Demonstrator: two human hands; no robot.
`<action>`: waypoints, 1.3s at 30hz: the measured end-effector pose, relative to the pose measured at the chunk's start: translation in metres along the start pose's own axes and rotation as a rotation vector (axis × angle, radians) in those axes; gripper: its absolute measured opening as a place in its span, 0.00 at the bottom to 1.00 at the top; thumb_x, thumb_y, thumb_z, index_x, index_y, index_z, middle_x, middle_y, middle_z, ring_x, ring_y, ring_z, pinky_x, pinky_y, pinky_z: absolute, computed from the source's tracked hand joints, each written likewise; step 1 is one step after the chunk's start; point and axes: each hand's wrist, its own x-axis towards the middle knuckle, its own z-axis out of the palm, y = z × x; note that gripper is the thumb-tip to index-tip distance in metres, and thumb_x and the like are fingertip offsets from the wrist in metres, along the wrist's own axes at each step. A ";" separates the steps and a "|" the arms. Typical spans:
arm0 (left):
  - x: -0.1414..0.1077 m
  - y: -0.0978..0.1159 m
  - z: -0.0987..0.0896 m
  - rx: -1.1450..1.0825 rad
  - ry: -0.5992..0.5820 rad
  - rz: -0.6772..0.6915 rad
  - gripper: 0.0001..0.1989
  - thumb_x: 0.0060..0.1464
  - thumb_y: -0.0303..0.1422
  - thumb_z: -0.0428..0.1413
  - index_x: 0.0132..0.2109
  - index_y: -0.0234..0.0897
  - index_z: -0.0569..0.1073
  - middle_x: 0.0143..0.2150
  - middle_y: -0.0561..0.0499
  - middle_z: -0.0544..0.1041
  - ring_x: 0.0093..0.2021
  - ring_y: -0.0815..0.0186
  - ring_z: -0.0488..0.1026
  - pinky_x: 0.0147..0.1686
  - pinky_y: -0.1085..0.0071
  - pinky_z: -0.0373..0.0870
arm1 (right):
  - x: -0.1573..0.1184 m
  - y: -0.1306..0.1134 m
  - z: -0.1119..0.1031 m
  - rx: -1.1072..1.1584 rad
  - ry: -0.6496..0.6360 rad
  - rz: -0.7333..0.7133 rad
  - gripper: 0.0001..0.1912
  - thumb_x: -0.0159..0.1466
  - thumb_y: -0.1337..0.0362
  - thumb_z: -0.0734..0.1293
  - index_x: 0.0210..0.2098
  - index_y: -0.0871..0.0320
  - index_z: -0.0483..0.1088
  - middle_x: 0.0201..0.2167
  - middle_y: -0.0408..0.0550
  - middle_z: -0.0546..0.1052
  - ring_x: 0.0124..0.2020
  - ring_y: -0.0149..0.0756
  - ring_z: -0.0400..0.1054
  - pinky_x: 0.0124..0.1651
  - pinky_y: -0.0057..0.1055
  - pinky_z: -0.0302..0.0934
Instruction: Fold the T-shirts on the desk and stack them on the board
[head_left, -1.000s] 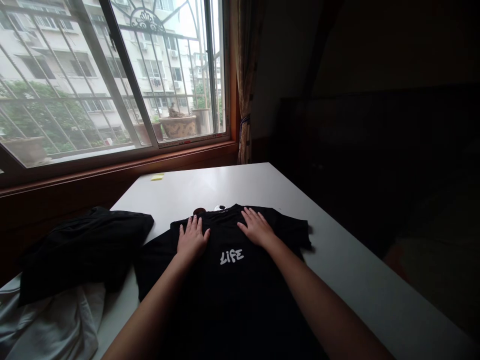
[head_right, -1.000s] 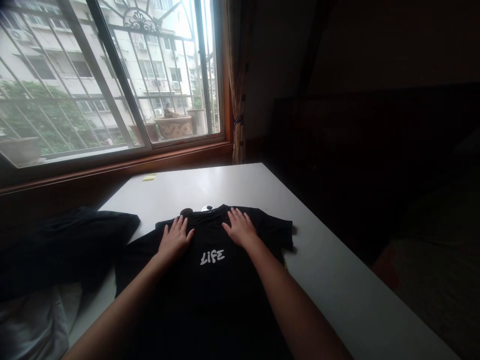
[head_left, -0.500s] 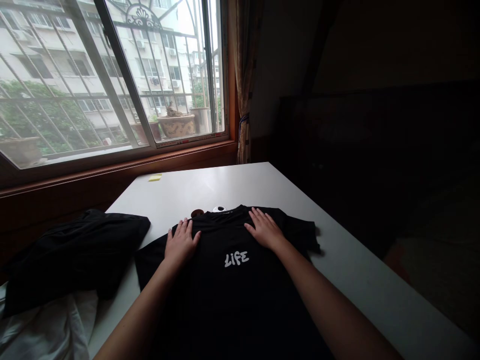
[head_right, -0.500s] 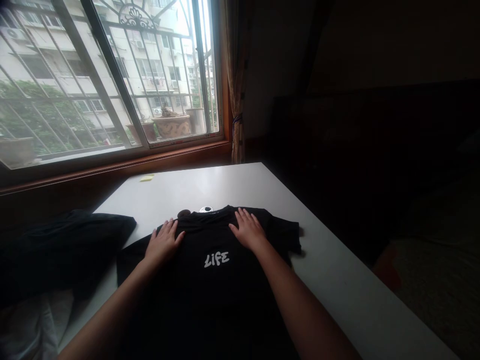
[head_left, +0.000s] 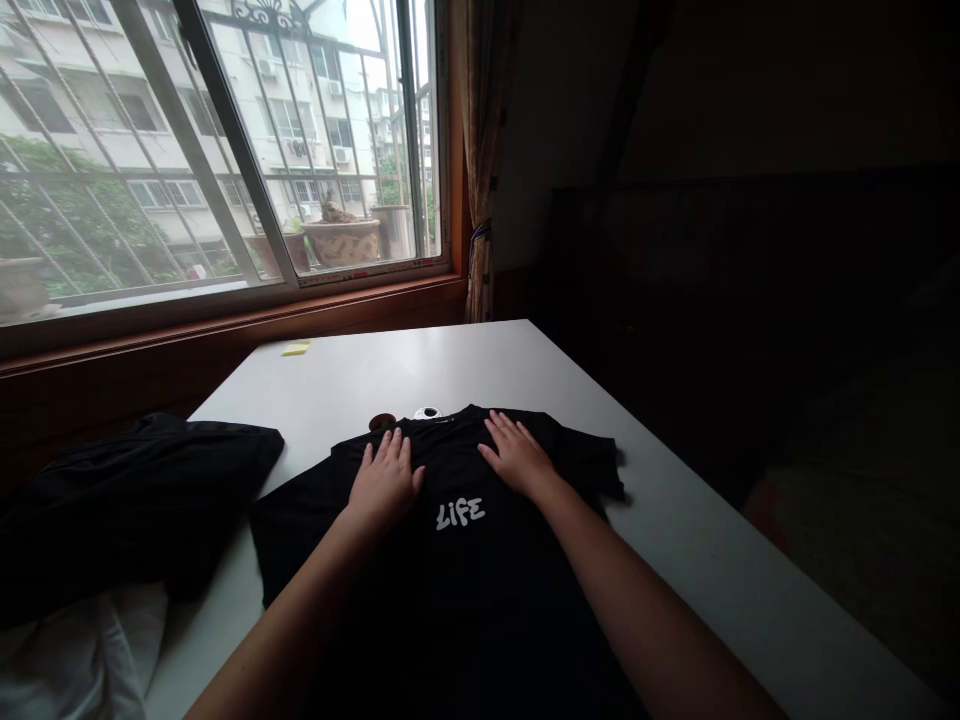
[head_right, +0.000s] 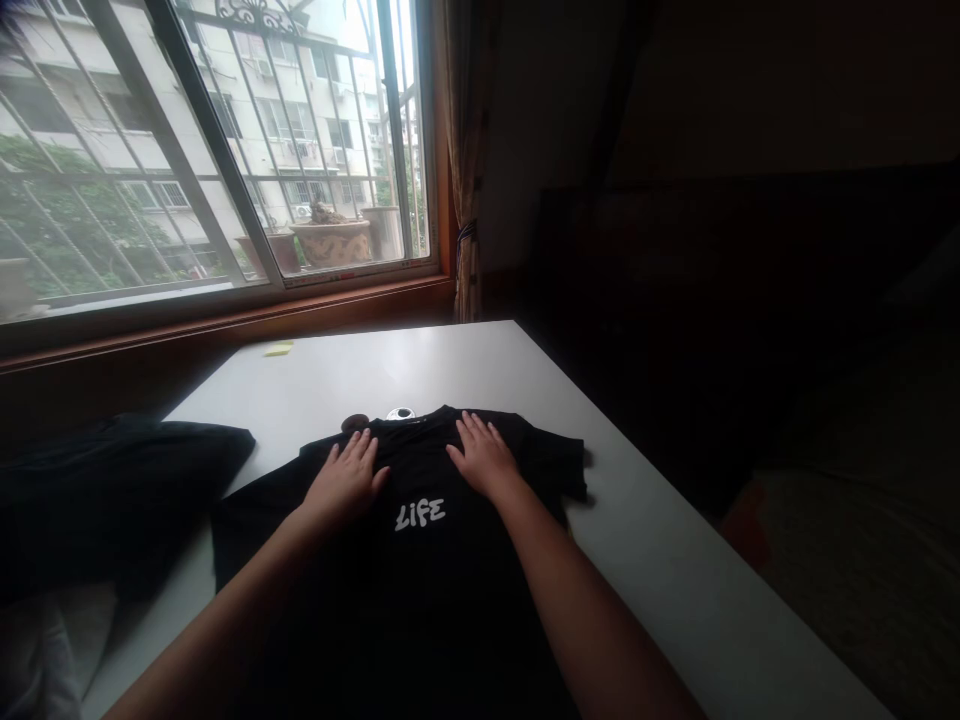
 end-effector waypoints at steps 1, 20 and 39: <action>0.001 0.006 0.004 -0.010 -0.014 -0.005 0.33 0.69 0.45 0.42 0.71 0.25 0.59 0.74 0.36 0.52 0.75 0.51 0.47 0.70 0.50 0.47 | -0.001 -0.001 -0.001 0.013 0.016 -0.070 0.32 0.73 0.50 0.53 0.70 0.63 0.58 0.74 0.53 0.51 0.75 0.42 0.42 0.74 0.42 0.37; 0.005 -0.025 0.027 -0.055 -0.002 -0.136 0.37 0.69 0.50 0.36 0.73 0.28 0.53 0.76 0.40 0.46 0.75 0.56 0.43 0.71 0.54 0.42 | -0.001 -0.015 0.005 -0.024 -0.084 0.036 0.41 0.72 0.42 0.49 0.73 0.65 0.49 0.75 0.55 0.46 0.75 0.43 0.37 0.74 0.44 0.33; -0.004 -0.011 0.014 -0.067 0.153 -0.042 0.31 0.69 0.40 0.41 0.71 0.26 0.58 0.75 0.40 0.52 0.75 0.54 0.45 0.72 0.57 0.41 | 0.000 -0.002 -0.002 0.030 0.187 -0.043 0.29 0.74 0.56 0.51 0.66 0.63 0.65 0.68 0.51 0.65 0.71 0.37 0.52 0.73 0.34 0.43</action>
